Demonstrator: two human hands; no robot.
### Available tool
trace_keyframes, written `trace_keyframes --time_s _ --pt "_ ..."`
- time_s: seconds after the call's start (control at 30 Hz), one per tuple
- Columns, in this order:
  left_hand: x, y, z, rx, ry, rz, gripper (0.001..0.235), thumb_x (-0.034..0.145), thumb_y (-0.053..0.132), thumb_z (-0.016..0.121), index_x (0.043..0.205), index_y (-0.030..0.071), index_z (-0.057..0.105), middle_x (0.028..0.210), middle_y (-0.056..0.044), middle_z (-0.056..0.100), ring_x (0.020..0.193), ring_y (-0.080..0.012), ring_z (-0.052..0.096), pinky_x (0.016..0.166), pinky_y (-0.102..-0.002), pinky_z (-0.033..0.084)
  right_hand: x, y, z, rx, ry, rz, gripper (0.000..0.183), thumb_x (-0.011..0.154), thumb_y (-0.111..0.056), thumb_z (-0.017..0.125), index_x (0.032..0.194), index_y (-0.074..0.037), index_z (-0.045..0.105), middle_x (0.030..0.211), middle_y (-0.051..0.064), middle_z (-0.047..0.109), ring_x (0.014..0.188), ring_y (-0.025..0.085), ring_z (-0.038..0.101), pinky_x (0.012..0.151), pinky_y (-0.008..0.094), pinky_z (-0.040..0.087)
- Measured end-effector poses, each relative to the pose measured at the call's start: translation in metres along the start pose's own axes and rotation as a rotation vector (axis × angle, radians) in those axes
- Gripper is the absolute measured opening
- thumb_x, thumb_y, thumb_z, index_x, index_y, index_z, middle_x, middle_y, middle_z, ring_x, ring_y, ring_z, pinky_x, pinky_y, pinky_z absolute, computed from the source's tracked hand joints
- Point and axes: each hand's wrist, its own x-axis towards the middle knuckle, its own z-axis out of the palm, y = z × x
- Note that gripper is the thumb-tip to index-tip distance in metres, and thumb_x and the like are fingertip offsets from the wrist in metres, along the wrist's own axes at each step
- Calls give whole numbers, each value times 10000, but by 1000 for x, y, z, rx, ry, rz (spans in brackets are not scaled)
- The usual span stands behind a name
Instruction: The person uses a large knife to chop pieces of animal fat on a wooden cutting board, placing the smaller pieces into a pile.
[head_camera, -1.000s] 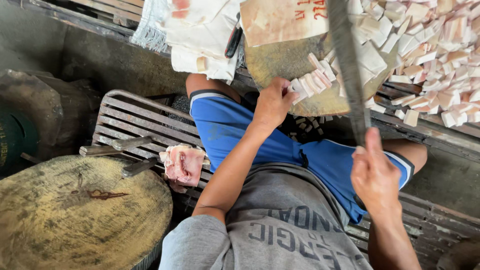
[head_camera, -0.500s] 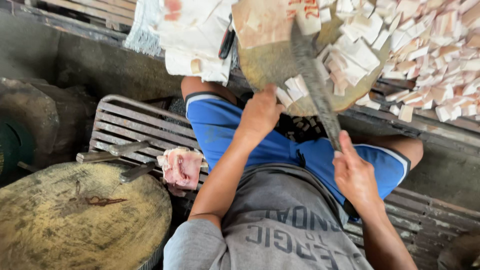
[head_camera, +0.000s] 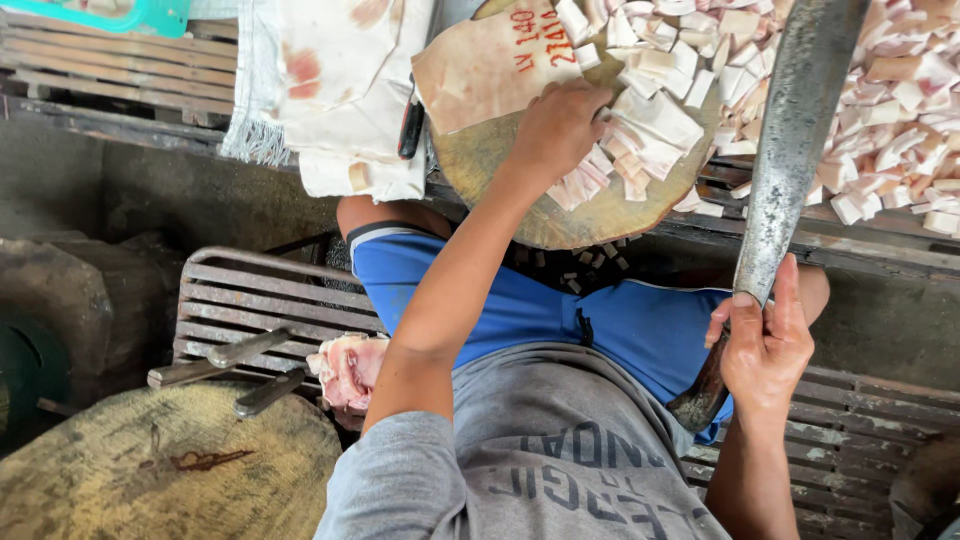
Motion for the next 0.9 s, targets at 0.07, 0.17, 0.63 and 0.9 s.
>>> trace_keyframes --time_s 0.07,0.17,0.63,0.9 --pt "19 2 11 83 -132 -65 243 914 295 715 1064 104 706 1044 -91 684 1142 -322 602 970 -516 451 0 1 -1 45 18 -16 629 1114 65 464 1710 -29 286 868 101 614 622 132 565 594 292 501" --pt "40 3 30 115 -137 -41 236 919 307 712 1041 106 697 1066 -93 666 1156 -328 583 981 -539 439 -1 5 -1 54 57 13 617 1106 81 461 1692 -14 295 1002 94 572 678 145 579 593 306 516" --pt "48 61 22 563 -461 -50 95 822 58 719 899 105 754 1448 -157 483 1322 -350 440 1060 -575 402 -4 27 -5 132 -2 28 667 1116 68 453 1726 -134 274 844 97 625 614 124 568 603 291 511" --pt "40 67 39 585 -404 7 172 881 149 639 1027 98 715 1080 -110 682 1091 -304 539 985 -568 321 -4 22 -4 101 45 72 643 1121 57 462 1724 -82 287 843 95 624 659 131 577 605 291 518"
